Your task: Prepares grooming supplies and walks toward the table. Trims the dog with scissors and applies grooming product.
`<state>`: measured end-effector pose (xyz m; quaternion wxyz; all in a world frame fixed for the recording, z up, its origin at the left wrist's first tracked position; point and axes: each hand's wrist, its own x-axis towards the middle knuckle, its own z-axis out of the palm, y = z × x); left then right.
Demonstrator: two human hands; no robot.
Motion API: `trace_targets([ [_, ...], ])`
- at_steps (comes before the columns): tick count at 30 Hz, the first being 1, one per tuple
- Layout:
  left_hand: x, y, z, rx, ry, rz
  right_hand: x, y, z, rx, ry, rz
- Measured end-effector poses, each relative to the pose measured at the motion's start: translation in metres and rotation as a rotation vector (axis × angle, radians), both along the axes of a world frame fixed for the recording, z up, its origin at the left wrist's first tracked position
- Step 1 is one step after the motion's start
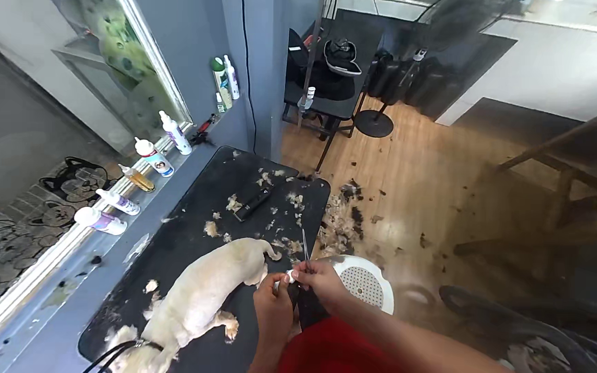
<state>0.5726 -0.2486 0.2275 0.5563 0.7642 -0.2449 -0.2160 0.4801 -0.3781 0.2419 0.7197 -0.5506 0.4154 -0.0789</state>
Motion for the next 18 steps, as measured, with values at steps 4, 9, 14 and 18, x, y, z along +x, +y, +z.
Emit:
trace_targets([
  [4,0.028,-0.044,-0.006,0.098,-0.024,0.008,0.032,-0.053,-0.012,0.124,-0.013,-0.031],
  [9,0.066,-0.119,-0.017,0.521,-0.234,-0.248,0.066,-0.168,-0.030,0.065,0.052,0.110],
  [14,0.085,-0.171,-0.021,0.740,-0.373,-0.077,0.094,-0.229,-0.041,-0.005,0.111,0.333],
  [18,0.081,-0.170,-0.009,0.374,-0.226,0.048,0.099,-0.231,-0.046,0.013,0.103,0.443],
])
